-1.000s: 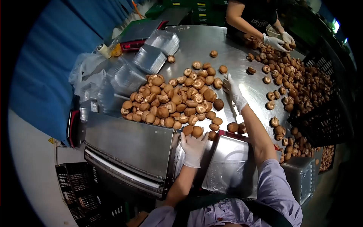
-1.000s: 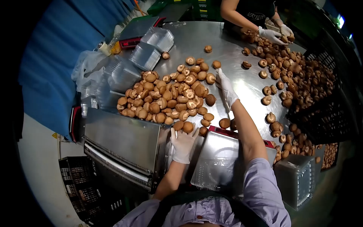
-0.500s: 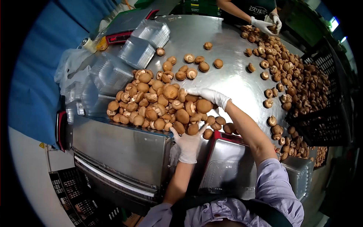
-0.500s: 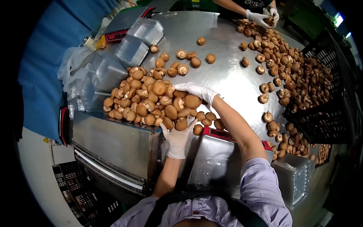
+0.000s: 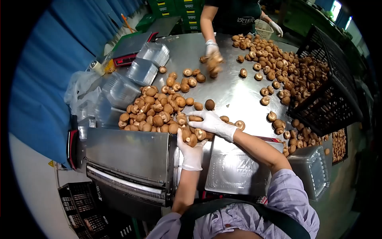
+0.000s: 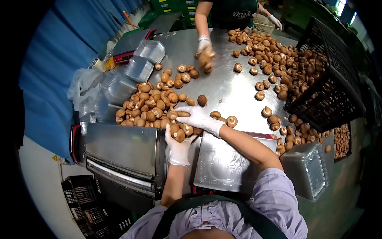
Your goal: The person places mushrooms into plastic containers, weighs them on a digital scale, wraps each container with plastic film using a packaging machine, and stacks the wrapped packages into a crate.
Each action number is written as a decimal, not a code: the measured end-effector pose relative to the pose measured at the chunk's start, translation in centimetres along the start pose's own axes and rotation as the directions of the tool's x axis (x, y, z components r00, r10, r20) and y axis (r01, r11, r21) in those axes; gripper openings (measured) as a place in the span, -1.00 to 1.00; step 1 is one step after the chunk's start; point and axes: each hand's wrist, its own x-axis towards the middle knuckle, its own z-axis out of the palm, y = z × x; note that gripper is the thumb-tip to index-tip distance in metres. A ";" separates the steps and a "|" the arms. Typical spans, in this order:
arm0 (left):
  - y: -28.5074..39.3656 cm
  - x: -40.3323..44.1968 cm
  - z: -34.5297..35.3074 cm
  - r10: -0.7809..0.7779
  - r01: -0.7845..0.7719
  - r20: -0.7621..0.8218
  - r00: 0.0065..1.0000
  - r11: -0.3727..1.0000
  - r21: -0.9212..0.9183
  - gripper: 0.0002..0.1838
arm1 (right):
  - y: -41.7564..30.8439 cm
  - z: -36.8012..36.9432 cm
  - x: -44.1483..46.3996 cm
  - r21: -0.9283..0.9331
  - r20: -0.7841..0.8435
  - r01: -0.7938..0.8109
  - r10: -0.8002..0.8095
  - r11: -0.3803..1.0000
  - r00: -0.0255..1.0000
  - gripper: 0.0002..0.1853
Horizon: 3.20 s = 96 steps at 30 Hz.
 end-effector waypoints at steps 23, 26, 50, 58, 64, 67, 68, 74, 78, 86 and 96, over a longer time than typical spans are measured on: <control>-8.3 -10.3 -3.8 0.057 -0.708 0.712 0.699 0.189 0.680 -0.69 | 2.1 5.1 -23.8 -0.441 -0.777 -0.062 -0.346 0.896 0.527 -0.50; -7.6 -10.4 -4.1 0.161 -0.778 0.830 0.534 -0.290 0.557 -0.49 | 2.6 4.9 -24.8 -0.518 -0.729 -0.120 -0.365 0.847 0.579 -0.50; 1.6 -2.0 1.1 0.245 -0.700 0.724 0.645 -0.189 0.689 -0.65 | 6.9 1.8 -31.4 0.365 -0.815 0.107 0.261 0.925 0.517 -0.54; -2.4 10.0 6.4 -0.006 -0.517 0.682 0.731 -0.657 0.549 -0.46 | 6.9 1.1 -31.1 0.297 -0.827 -0.035 0.276 0.954 0.490 -0.60; -4.6 13.2 7.9 -0.096 -0.273 0.522 0.848 -0.922 0.274 -0.52 | 6.6 0.8 -30.8 0.209 -0.851 -0.123 0.242 0.970 0.466 -0.66; -4.8 11.1 9.0 -0.136 -0.369 0.538 0.832 -0.859 0.354 -0.47 | 6.7 0.7 -30.9 0.157 -0.861 -0.131 0.201 0.979 0.467 -0.66; -5.0 10.4 9.2 -0.145 -0.376 0.542 0.828 -0.859 0.346 -0.47 | 6.6 0.6 -31.0 0.159 -0.866 -0.131 0.202 0.978 0.458 -0.66; -6.4 -2.7 10.2 -0.211 -0.864 0.839 0.501 -0.183 0.469 -0.25 | 3.3 0.2 -30.4 0.322 -0.815 0.011 0.271 0.947 0.513 -0.60; -8.5 -11.4 7.0 -0.534 -0.987 0.842 0.070 -0.160 -0.020 -0.17 | 1.3 1.3 -29.4 0.483 -0.753 0.302 0.214 0.822 0.622 -0.33; -5.5 -12.8 4.6 -0.271 -0.950 0.928 0.256 -0.247 0.190 -0.40 | 1.5 2.3 -34.6 0.595 -0.744 0.160 0.464 0.788 0.482 -0.60; 0.4 -11.0 -0.4 -0.095 -0.747 0.742 0.664 -0.111 0.655 -0.65 | 7.0 3.9 -49.2 -0.084 -0.488 -0.865 0.736 0.495 0.469 -0.70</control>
